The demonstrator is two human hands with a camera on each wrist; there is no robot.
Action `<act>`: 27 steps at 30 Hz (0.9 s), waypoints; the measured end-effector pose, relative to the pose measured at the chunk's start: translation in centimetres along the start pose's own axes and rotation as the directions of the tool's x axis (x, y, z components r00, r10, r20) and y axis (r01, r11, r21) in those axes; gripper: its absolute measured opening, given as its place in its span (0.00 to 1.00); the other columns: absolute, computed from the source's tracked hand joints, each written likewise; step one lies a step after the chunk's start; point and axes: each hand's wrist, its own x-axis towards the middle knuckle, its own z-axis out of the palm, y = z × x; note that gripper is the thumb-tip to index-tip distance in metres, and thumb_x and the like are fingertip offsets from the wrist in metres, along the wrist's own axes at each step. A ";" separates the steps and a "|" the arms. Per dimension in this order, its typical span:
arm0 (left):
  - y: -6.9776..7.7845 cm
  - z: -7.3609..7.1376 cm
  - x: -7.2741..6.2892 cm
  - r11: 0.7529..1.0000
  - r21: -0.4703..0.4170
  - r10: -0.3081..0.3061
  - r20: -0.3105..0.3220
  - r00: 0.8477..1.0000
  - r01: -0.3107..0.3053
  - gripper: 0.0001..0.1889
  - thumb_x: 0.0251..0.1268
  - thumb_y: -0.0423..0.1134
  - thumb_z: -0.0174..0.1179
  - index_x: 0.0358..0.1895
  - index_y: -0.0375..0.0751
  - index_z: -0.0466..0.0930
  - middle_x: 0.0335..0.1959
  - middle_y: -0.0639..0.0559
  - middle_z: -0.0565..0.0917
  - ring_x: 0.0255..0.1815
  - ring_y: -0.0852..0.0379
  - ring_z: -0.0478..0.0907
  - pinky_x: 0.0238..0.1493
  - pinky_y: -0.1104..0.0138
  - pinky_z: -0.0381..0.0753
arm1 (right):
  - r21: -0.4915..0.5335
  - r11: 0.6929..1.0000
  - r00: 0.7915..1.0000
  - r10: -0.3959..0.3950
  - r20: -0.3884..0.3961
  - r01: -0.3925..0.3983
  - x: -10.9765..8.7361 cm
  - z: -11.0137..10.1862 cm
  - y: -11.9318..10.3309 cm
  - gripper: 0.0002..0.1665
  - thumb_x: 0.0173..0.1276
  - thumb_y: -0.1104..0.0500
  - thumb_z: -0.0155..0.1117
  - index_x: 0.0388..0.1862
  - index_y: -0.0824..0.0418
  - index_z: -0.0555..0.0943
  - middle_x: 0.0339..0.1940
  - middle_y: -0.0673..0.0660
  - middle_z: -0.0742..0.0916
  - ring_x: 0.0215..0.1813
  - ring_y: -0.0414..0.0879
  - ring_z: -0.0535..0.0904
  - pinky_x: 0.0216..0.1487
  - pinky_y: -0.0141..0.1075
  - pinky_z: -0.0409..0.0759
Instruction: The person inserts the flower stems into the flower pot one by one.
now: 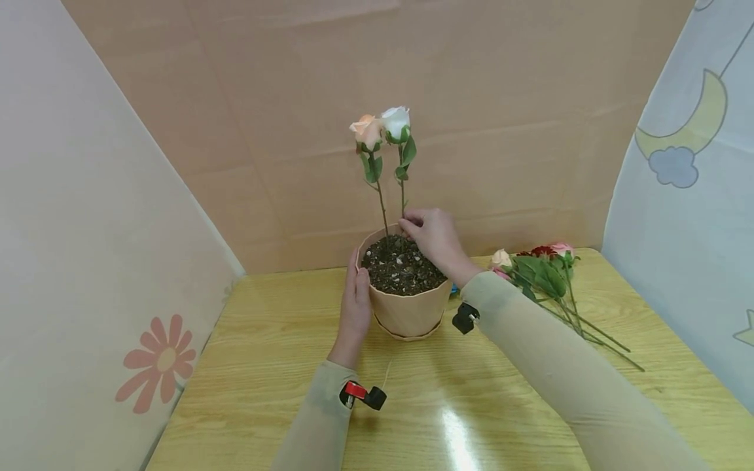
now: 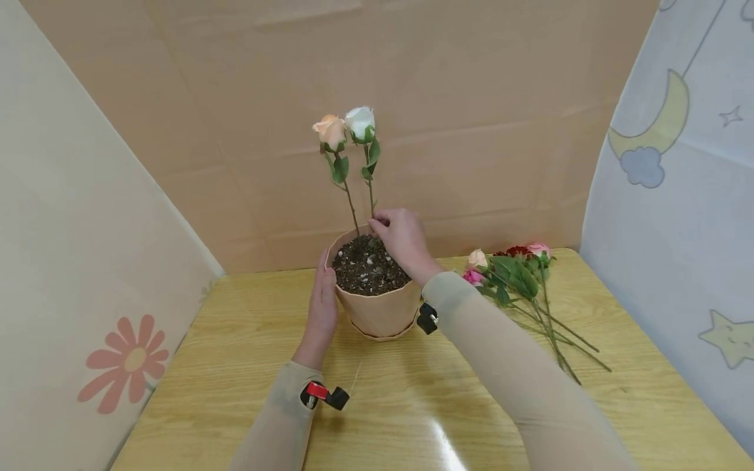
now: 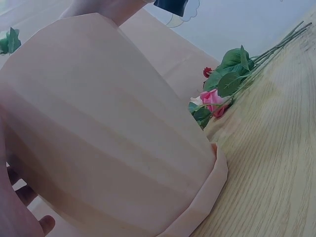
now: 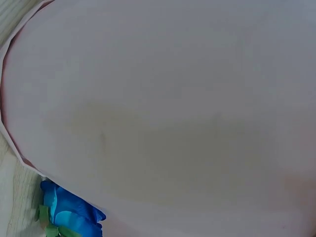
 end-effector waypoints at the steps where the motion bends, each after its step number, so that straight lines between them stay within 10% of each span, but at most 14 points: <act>1: 0.0 0.0 0.0 1.000 -0.002 0.001 0.000 1.000 -0.001 0.30 0.96 0.51 0.36 0.93 0.59 0.48 0.91 0.48 0.53 0.88 0.40 0.56 0.86 0.41 0.55 | 0.003 1.000 1.000 0.002 0.003 -0.002 0.0 0.0 0.0 0.15 0.84 0.57 0.69 0.34 0.57 0.92 0.33 0.57 0.93 0.35 0.49 0.89 0.39 0.41 0.81; 27: 0.2 0.2 -0.2 1.000 -0.008 -0.011 -0.006 1.000 0.011 0.30 0.96 0.52 0.38 0.93 0.60 0.49 0.91 0.50 0.54 0.88 0.41 0.57 0.86 0.42 0.55 | 0.018 0.998 0.998 0.059 -0.025 -0.059 -0.3 0.0 -0.2 0.12 0.82 0.56 0.73 0.54 0.62 0.94 0.36 0.55 0.94 0.39 0.50 0.90 0.50 0.49 0.88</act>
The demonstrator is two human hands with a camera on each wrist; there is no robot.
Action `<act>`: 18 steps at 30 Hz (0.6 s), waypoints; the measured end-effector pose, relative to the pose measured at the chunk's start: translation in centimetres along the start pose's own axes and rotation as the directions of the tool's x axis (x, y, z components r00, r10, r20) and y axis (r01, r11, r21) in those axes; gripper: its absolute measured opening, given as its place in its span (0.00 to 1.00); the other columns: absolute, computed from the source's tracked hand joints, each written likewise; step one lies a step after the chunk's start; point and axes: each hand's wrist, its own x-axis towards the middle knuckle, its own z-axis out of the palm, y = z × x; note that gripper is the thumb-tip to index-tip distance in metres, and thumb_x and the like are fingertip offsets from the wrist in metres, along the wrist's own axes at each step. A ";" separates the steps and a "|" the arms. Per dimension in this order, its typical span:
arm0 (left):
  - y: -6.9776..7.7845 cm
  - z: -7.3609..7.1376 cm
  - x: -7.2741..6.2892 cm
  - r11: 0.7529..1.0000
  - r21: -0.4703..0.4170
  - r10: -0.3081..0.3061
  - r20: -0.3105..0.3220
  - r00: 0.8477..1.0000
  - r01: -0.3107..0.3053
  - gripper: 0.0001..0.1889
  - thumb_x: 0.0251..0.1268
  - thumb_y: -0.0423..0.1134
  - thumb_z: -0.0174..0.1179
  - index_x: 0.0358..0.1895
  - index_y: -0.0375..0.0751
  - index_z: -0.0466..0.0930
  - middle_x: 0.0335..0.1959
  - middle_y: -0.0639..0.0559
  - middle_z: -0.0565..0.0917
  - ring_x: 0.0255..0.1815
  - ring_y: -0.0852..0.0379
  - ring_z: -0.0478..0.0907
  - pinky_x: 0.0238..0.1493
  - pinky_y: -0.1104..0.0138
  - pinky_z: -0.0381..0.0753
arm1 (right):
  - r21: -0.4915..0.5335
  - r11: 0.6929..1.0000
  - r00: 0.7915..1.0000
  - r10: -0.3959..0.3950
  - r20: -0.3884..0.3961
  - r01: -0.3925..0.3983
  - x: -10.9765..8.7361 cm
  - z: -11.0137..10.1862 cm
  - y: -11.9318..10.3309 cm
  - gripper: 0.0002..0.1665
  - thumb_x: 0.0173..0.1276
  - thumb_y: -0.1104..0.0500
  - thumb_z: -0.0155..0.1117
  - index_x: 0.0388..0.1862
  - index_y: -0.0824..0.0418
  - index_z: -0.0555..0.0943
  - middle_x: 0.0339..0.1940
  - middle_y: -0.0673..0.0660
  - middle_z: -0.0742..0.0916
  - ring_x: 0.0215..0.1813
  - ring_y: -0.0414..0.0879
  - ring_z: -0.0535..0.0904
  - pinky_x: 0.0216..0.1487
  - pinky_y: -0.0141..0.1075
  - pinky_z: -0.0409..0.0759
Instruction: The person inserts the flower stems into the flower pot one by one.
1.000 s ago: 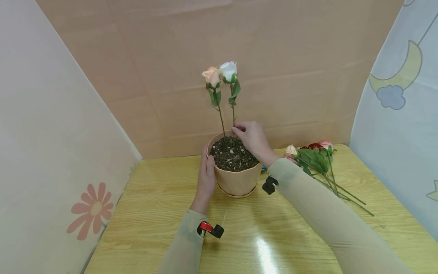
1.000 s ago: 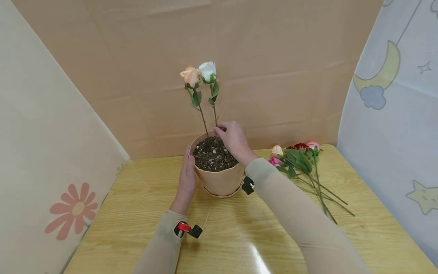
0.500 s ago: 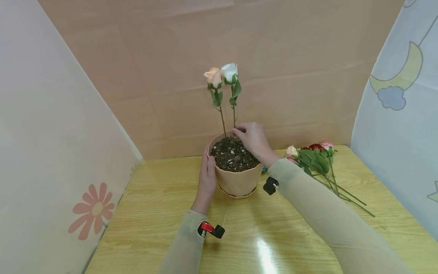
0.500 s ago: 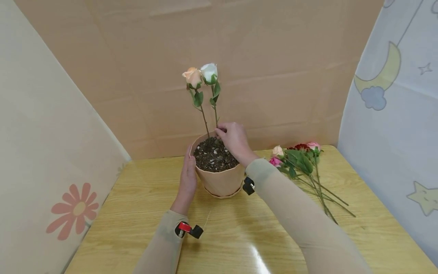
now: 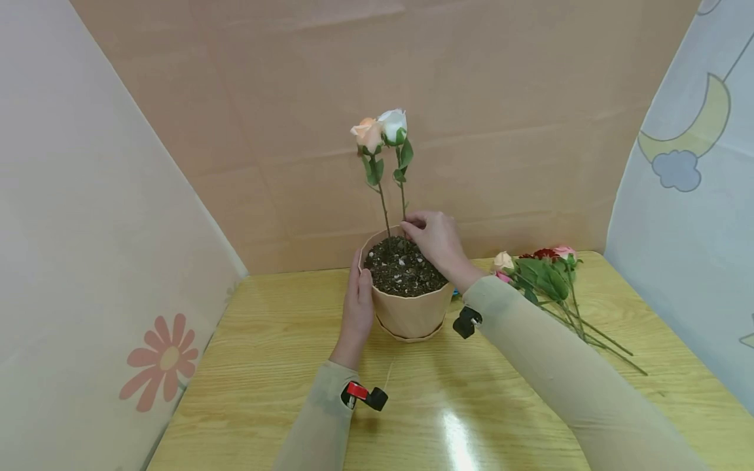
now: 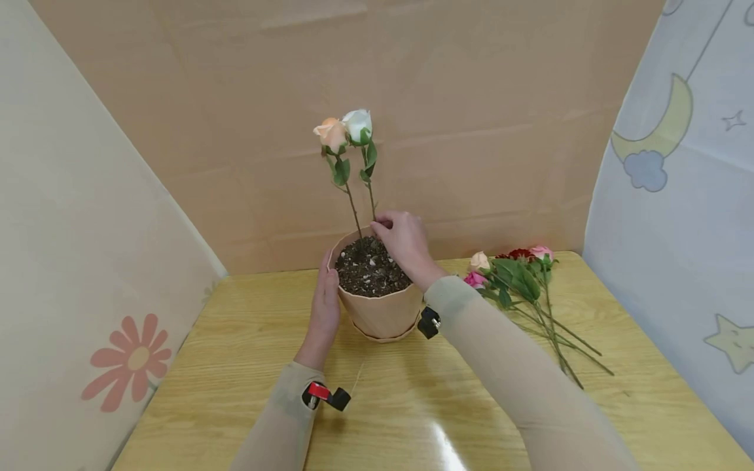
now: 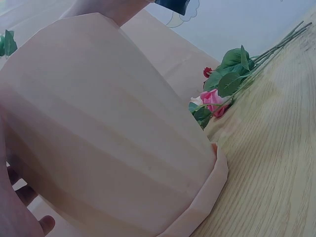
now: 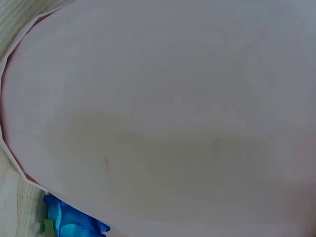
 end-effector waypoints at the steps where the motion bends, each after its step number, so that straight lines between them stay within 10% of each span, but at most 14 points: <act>1: 0.0 0.0 0.0 1.000 0.004 0.000 0.000 1.000 0.000 0.30 0.96 0.52 0.37 0.93 0.61 0.49 0.91 0.50 0.53 0.88 0.41 0.57 0.86 0.42 0.55 | -0.002 1.000 1.000 0.000 -0.003 0.000 0.0 0.0 0.0 0.12 0.82 0.55 0.73 0.54 0.61 0.94 0.37 0.55 0.94 0.39 0.49 0.90 0.50 0.49 0.88; 18: -0.1 0.0 0.0 1.000 0.014 -0.003 0.000 1.000 0.003 0.31 0.95 0.54 0.36 0.93 0.63 0.48 0.91 0.51 0.54 0.88 0.42 0.58 0.86 0.43 0.56 | -0.004 1.000 1.000 0.016 -0.017 -0.016 0.1 0.0 0.2 0.17 0.81 0.52 0.74 0.58 0.63 0.92 0.44 0.57 0.95 0.42 0.50 0.91 0.53 0.50 0.88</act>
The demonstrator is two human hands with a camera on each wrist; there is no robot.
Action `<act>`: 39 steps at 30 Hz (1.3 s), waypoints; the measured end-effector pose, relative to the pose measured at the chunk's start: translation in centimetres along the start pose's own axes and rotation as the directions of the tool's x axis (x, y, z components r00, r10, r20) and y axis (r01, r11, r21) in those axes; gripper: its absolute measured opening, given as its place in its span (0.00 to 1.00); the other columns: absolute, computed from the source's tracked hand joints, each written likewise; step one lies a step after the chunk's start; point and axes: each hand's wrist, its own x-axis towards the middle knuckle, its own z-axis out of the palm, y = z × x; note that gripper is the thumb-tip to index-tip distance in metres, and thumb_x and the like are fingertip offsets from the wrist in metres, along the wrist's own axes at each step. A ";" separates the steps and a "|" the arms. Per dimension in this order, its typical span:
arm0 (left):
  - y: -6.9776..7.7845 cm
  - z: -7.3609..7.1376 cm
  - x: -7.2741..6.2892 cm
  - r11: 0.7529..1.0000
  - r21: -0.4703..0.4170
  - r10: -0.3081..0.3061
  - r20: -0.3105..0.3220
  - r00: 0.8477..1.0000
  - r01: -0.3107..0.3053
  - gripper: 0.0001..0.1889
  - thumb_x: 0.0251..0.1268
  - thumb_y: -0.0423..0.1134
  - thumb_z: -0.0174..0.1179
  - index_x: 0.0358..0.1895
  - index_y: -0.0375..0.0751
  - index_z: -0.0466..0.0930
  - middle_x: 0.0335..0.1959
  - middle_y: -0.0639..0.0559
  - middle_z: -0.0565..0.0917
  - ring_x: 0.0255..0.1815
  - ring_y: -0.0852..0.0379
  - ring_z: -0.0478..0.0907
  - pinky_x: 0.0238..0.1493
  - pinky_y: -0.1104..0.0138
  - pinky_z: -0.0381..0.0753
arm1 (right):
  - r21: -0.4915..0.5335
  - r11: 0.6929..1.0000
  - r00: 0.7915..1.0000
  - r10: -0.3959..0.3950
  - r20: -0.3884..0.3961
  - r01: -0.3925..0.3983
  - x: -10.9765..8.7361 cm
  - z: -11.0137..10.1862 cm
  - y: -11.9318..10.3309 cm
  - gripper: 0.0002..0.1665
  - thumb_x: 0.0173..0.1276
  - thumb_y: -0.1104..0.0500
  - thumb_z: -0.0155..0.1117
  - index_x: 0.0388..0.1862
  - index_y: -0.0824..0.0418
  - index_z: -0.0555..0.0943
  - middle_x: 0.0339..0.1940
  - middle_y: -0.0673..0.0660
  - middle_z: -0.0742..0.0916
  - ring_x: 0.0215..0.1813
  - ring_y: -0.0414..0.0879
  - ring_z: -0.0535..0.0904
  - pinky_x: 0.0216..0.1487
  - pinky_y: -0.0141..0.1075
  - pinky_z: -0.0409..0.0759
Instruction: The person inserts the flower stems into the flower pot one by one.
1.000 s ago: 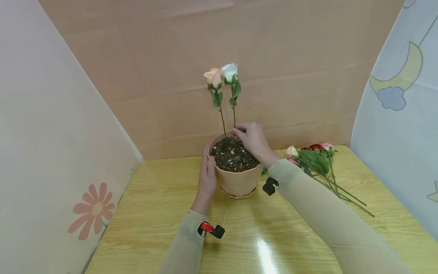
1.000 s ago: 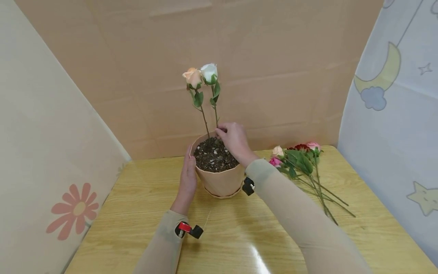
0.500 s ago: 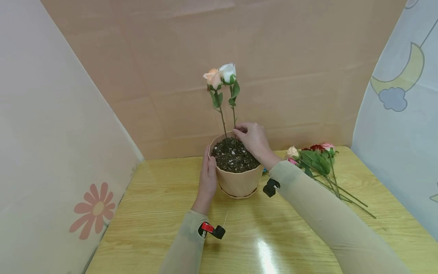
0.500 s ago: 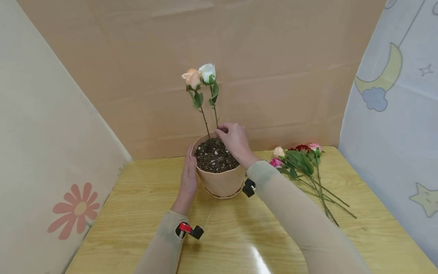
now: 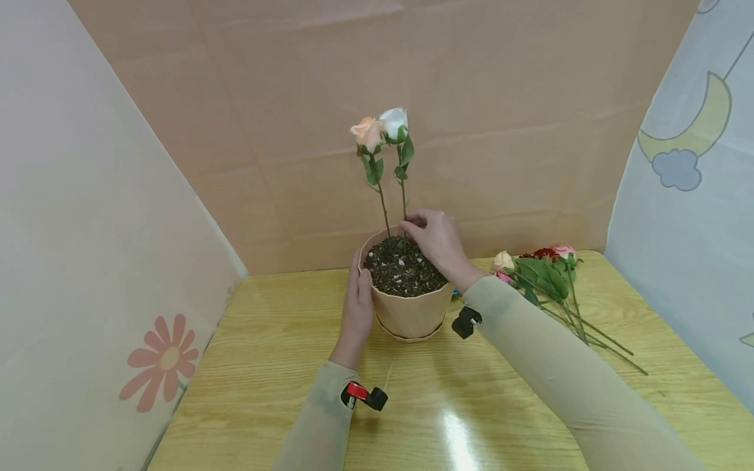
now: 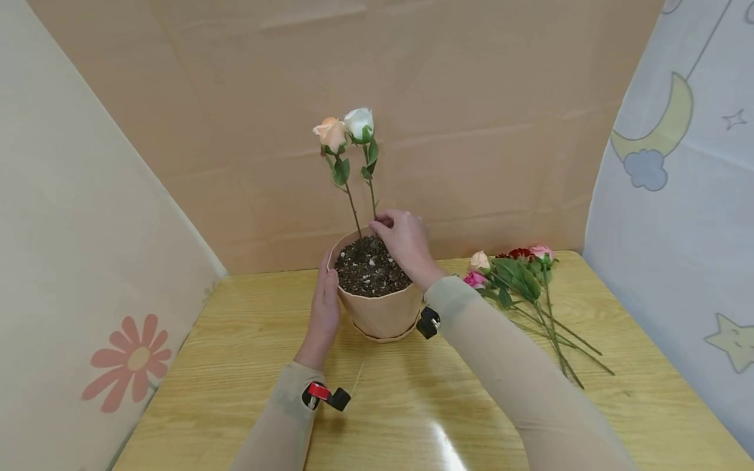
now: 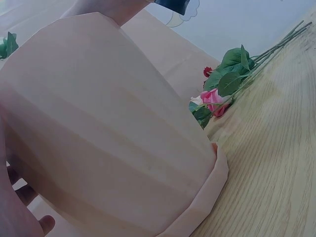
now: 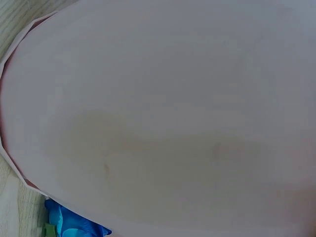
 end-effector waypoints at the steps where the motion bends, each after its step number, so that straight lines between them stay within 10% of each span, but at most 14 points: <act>1: 0.0 0.0 0.0 1.000 -0.002 0.003 -0.001 1.000 -0.003 0.31 0.95 0.54 0.36 0.93 0.62 0.48 0.91 0.50 0.54 0.88 0.42 0.58 0.86 0.43 0.56 | 0.001 1.000 1.000 0.001 -0.002 -0.001 0.0 0.0 0.0 0.17 0.81 0.52 0.74 0.58 0.63 0.92 0.45 0.57 0.95 0.43 0.51 0.91 0.53 0.50 0.88; 27: 0.0 0.1 0.3 1.000 -0.007 -0.008 -0.002 1.000 0.008 0.30 0.96 0.52 0.36 0.93 0.62 0.48 0.91 0.50 0.53 0.89 0.42 0.55 0.86 0.42 0.54 | 0.042 0.999 1.000 0.025 -0.001 -0.025 0.2 -0.2 0.2 0.20 0.82 0.52 0.73 0.63 0.63 0.90 0.54 0.59 0.94 0.52 0.53 0.91 0.58 0.51 0.87; 39: -0.4 0.0 0.5 1.000 -0.012 0.003 0.017 1.000 -0.003 0.31 0.96 0.55 0.36 0.93 0.63 0.46 0.92 0.55 0.52 0.89 0.45 0.55 0.86 0.44 0.54 | 0.105 0.994 0.999 0.038 0.005 -0.039 -0.4 -4.4 0.2 0.21 0.83 0.52 0.72 0.66 0.63 0.88 0.57 0.60 0.92 0.57 0.55 0.88 0.58 0.52 0.86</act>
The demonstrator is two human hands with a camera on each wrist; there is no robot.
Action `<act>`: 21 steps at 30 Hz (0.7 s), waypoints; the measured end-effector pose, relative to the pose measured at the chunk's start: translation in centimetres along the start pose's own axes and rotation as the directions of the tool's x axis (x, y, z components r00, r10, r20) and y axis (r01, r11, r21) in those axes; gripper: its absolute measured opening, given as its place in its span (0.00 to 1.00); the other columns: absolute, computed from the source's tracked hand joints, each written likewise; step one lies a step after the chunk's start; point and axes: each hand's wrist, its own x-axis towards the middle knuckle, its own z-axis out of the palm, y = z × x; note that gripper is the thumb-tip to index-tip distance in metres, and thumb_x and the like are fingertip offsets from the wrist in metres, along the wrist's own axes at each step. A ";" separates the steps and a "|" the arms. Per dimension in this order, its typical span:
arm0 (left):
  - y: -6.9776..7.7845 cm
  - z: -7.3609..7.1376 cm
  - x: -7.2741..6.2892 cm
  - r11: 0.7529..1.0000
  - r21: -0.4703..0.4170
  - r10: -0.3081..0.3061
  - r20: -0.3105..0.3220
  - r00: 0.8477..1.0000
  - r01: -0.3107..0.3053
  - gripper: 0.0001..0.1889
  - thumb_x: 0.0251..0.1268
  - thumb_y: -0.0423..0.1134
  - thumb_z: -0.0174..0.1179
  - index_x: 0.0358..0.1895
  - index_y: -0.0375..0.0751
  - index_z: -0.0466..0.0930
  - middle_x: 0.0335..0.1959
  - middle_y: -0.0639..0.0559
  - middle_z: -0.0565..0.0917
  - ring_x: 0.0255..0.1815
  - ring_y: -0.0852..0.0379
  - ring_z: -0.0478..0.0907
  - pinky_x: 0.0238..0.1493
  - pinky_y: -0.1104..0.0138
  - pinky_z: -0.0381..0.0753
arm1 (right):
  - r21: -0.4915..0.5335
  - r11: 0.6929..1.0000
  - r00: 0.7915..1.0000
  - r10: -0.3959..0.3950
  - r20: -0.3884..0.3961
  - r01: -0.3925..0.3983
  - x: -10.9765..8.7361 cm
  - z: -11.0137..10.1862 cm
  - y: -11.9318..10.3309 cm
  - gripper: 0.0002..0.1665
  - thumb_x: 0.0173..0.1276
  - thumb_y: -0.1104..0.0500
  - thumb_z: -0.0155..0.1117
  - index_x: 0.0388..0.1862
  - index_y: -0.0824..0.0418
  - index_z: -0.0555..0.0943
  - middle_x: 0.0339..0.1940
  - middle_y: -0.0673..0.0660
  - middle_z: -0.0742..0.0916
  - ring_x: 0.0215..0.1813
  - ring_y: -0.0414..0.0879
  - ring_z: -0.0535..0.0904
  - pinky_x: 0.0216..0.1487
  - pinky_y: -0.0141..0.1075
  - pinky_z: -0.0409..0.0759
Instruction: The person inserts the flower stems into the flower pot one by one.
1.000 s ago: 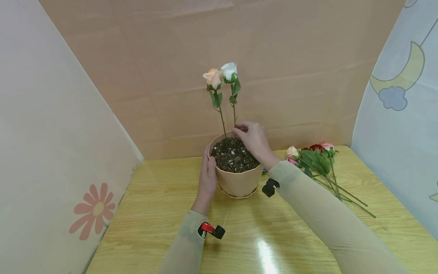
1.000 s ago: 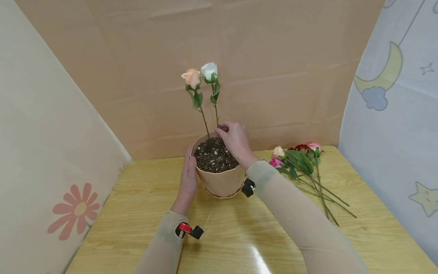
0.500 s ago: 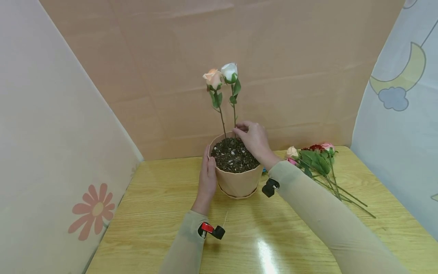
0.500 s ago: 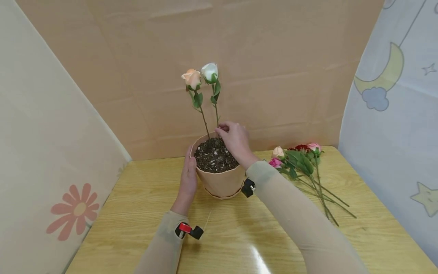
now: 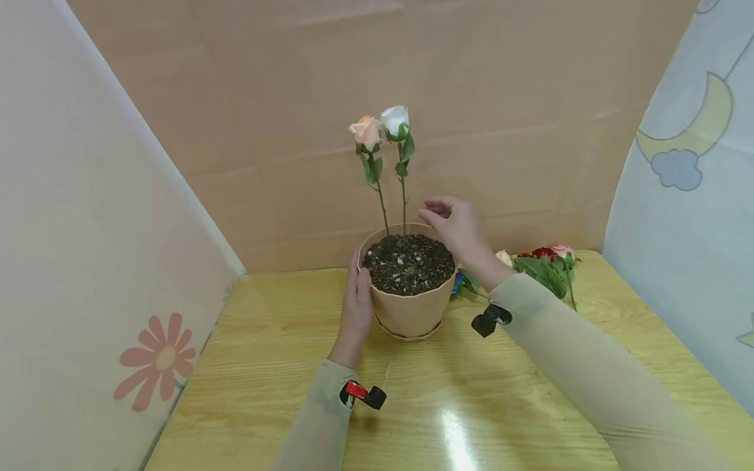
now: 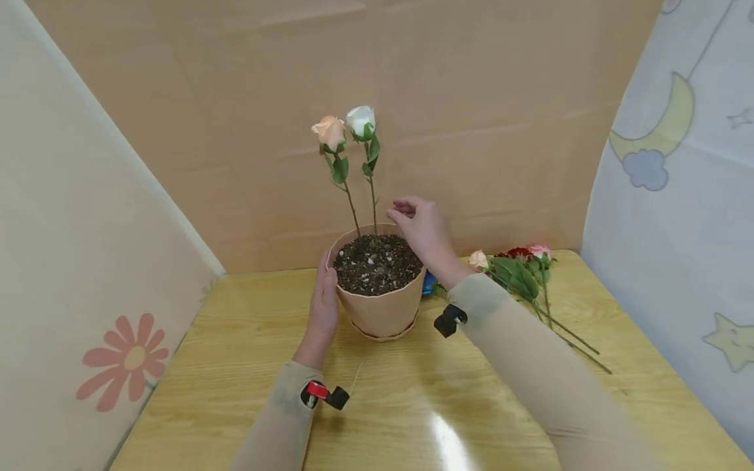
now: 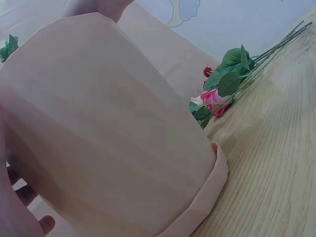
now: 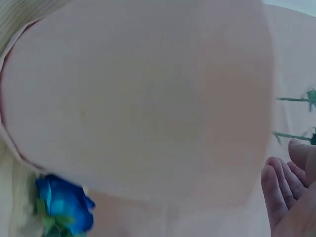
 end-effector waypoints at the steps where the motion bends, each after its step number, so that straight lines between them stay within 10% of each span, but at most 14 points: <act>1: 0.0 0.0 0.0 1.000 0.002 -0.001 0.001 1.000 0.001 0.31 0.96 0.55 0.36 0.93 0.64 0.46 0.92 0.55 0.52 0.89 0.45 0.55 0.86 0.44 0.55 | -0.005 1.000 1.000 -0.001 0.001 0.001 -0.1 -0.5 0.0 0.21 0.83 0.52 0.72 0.66 0.62 0.88 0.57 0.60 0.92 0.58 0.55 0.88 0.59 0.52 0.86; 21: 0.3 0.0 0.0 1.000 0.006 0.001 -0.004 1.000 -0.001 0.31 0.96 0.54 0.35 0.93 0.60 0.48 0.92 0.51 0.53 0.89 0.43 0.54 0.86 0.44 0.54 | -0.260 0.965 0.996 -0.004 0.091 0.028 -5.7 -9.2 3.4 0.26 0.84 0.44 0.69 0.69 0.60 0.87 0.61 0.61 0.91 0.58 0.58 0.88 0.59 0.58 0.84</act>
